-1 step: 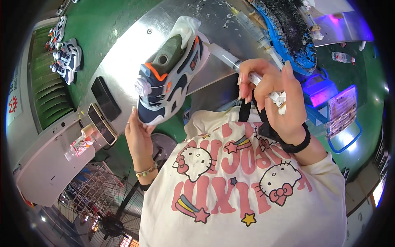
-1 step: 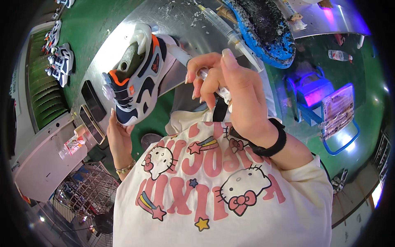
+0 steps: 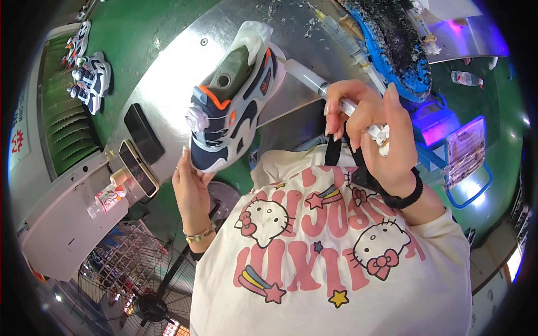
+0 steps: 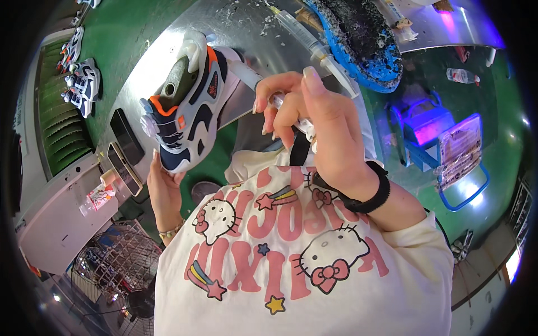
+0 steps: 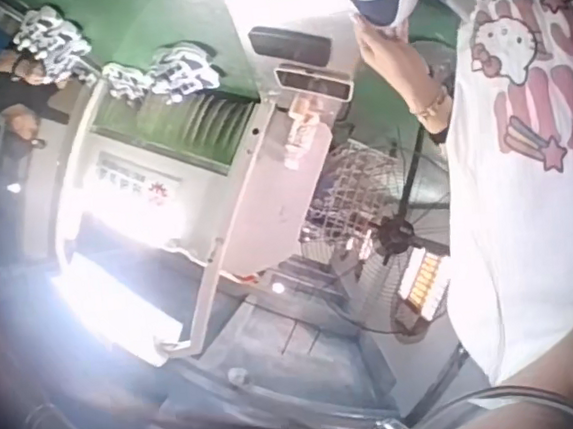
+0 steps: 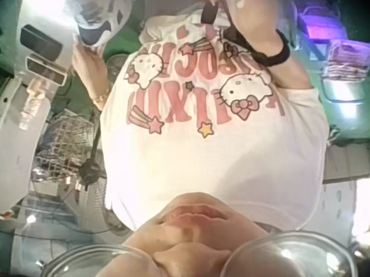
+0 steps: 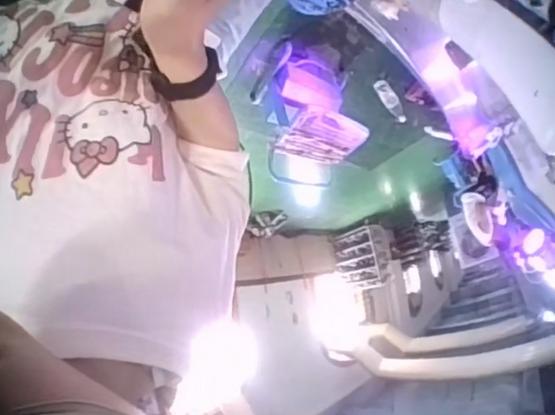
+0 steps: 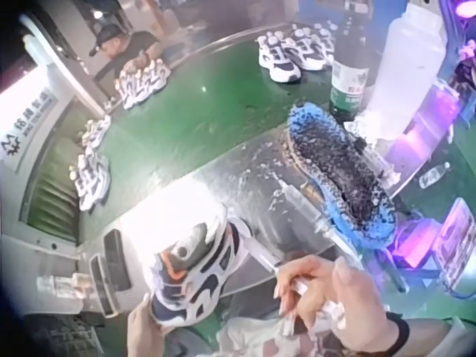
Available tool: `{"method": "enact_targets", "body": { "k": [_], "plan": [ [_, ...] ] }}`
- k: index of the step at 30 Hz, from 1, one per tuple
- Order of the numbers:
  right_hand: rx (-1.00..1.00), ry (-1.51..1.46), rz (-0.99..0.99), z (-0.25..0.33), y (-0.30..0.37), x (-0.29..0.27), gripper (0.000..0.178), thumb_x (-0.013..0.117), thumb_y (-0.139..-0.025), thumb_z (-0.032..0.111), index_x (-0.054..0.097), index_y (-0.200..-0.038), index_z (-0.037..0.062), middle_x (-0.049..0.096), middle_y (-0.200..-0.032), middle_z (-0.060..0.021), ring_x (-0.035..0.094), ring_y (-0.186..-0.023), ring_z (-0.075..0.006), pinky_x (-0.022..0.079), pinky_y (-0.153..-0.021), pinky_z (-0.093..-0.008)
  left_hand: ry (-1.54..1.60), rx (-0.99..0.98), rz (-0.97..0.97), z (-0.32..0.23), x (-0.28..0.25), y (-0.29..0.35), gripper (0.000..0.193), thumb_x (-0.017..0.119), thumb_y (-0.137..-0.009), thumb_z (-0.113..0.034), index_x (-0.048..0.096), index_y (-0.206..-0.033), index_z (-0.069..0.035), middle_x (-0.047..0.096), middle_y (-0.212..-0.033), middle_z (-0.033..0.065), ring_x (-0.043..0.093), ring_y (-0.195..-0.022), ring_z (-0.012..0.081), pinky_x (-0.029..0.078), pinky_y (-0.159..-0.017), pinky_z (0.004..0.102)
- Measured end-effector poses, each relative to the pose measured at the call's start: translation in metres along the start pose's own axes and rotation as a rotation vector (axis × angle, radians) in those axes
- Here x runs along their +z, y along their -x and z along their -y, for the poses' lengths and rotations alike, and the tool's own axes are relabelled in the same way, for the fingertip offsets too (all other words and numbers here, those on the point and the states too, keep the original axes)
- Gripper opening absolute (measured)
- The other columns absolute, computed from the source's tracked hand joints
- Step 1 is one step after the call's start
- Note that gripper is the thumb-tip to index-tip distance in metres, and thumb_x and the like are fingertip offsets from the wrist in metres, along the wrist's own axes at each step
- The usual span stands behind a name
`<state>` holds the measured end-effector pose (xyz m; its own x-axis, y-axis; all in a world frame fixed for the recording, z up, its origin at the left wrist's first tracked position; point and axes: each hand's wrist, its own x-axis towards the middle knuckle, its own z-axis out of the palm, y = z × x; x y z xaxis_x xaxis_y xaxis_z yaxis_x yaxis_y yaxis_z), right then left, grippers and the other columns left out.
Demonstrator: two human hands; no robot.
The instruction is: Applying glue or adhesive to the seams and soles of shoes using a syringe-like applicator.
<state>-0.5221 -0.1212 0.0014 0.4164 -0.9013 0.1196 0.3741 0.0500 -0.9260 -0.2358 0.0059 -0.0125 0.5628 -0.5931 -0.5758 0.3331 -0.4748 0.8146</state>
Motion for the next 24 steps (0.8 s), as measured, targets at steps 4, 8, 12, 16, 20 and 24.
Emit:
{"method": "enact_targets", "body": {
  "k": [4, 8, 12, 16, 20, 24],
  "plan": [
    [-0.002, -0.014, 0.003, 0.0, 0.003, 0.0, 0.054, 0.018, -0.098, 0.03, 0.048, -0.065, -0.0005, 0.052, -0.089, -0.0204, 0.05, -0.07, -0.0197, 0.043, -0.07, -0.0298, 0.0, -0.024, 0.277, 0.009, 0.006, 0.021, 0.04, 0.035, -0.097, -0.028, 0.047, -0.116, 0.004, 0.06, -0.109, 0.0141, 0.064, -0.092, 0.0214, 0.057, -0.072, 0.0319],
    [-0.005, -0.025, 0.006, 0.0, 0.004, 0.0, 0.05, 0.019, -0.098, 0.028, 0.049, -0.071, -0.0004, 0.051, -0.089, -0.0208, 0.051, -0.07, -0.0213, 0.043, -0.068, -0.0298, 0.106, -0.164, 0.426, 0.014, 0.029, 0.036, 0.044, 0.049, -0.09, -0.014, 0.036, -0.125, 0.009, 0.057, -0.112, 0.0168, 0.061, -0.098, 0.023, 0.053, -0.081, 0.0334],
    [-0.001, -0.065, 0.019, 0.003, 0.005, -0.004, 0.046, 0.019, -0.098, 0.027, 0.05, -0.076, -0.0004, 0.05, -0.089, -0.0212, 0.051, -0.071, -0.0228, 0.043, -0.066, -0.0299, 0.195, -0.178, 0.581, 0.023, 0.046, 0.042, 0.064, 0.065, -0.078, -0.013, 0.031, -0.128, 0.008, 0.052, -0.118, 0.0183, 0.056, -0.107, 0.025, 0.044, -0.094, 0.0361],
    [0.004, -0.095, 0.03, 0.004, 0.005, -0.008, 0.043, 0.02, -0.098, 0.025, 0.05, -0.081, -0.0003, 0.049, -0.089, -0.0216, 0.051, -0.072, -0.0244, 0.043, -0.064, -0.0299, 0.176, -0.211, 0.645, 0.023, 0.062, 0.04, 0.072, 0.069, -0.068, -0.013, 0.033, -0.127, 0.006, 0.053, -0.116, 0.0163, 0.056, -0.105, 0.0233, 0.043, -0.093, 0.0344],
    [-0.009, 0.024, 0.015, 0.017, 0.009, -0.004, 0.052, 0.015, -0.098, 0.03, 0.04, -0.061, 0.0032, 0.048, -0.091, -0.0237, 0.051, -0.069, -0.0228, 0.042, -0.063, -0.0287, 0.194, -0.2, 0.744, 0.025, 0.075, 0.035, 0.072, 0.07, -0.065, -0.015, 0.037, -0.126, 0.004, 0.054, -0.115, 0.0144, 0.056, -0.104, 0.0211, 0.043, -0.092, 0.032],
    [0.037, 0.061, 0.007, 0.03, 0.014, -0.005, 0.056, 0.012, -0.097, 0.033, 0.041, -0.059, 0.0033, 0.048, -0.091, -0.0229, 0.051, -0.069, -0.0234, 0.042, -0.064, -0.0295, 0.263, -0.243, 0.825, 0.029, 0.084, 0.031, 0.073, 0.073, -0.063, -0.014, 0.039, -0.126, 0.003, 0.054, -0.115, 0.0127, 0.056, -0.105, 0.0201, 0.042, -0.093, 0.0316]
  ]
}}
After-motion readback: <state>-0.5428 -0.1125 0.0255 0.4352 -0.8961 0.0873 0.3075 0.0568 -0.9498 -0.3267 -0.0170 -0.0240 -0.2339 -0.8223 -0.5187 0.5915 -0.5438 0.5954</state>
